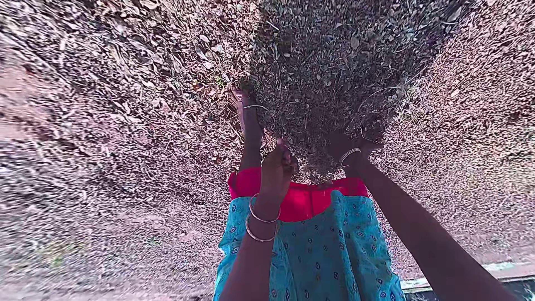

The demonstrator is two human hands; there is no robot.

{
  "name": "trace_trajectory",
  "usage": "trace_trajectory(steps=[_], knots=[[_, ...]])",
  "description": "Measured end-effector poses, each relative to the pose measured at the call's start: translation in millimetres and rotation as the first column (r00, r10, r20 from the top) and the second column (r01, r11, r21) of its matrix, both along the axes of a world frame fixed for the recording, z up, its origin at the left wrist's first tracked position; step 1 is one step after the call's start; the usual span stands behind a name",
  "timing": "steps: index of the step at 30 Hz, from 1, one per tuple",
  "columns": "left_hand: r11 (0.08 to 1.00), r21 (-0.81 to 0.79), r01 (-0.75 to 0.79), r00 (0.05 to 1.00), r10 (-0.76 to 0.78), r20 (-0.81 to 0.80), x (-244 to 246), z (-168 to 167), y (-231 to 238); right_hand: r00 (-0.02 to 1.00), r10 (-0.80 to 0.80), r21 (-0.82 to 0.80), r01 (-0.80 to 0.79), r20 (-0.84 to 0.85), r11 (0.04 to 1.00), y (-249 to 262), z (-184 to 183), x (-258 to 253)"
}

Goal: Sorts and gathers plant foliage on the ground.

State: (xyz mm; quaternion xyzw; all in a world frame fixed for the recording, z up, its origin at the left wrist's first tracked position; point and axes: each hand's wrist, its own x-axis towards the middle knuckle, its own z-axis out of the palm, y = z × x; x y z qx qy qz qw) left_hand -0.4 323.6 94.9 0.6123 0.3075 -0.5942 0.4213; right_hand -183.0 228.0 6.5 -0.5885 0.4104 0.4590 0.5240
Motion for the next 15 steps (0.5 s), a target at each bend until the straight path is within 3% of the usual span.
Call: trace_trajectory(steps=[1, 3, 6, 8, 11, 15], knots=[[1.0, 0.023, -0.001, 1.0, 0.001, 0.007, -2.3, -0.5, 0.2, 0.988, -0.144, -0.158, 0.151, 0.054, 0.976, -14.1, -5.4, 10.6], [0.999, 0.047, -0.003, 1.0, 0.003, 0.004, -5.4, -0.9, 0.2, 0.948, -0.273, -0.379, 0.315, 0.162, 0.87, -50.5, -37.3, 38.5], [1.0, 0.01, 0.013, 1.0, -0.013, -0.016, -4.7, -1.6, 3.3, 0.955, -0.264, -0.526, 0.296, 0.137, 0.798, -90.6, -80.8, 81.5], [1.0, -0.004, 0.016, 1.0, -0.016, -0.009, -0.4, -1.5, 2.3, 0.991, -0.127, -0.492, 0.129, 0.037, 0.861, -90.2, -92.8, 98.9], [1.0, -0.009, -0.005, 1.0, 0.005, -0.008, 5.0, 1.2, 0.6, 0.997, 0.082, -0.276, -0.076, 0.007, 0.958, -55.3, -79.2, 100.6], [0.999, -0.025, -0.043, 0.999, 0.042, -0.021, 9.5, 2.0, -1.0, 0.991, -0.079, -0.137, 0.093, 0.11, 0.986, -21.0, -48.0, 88.0]])
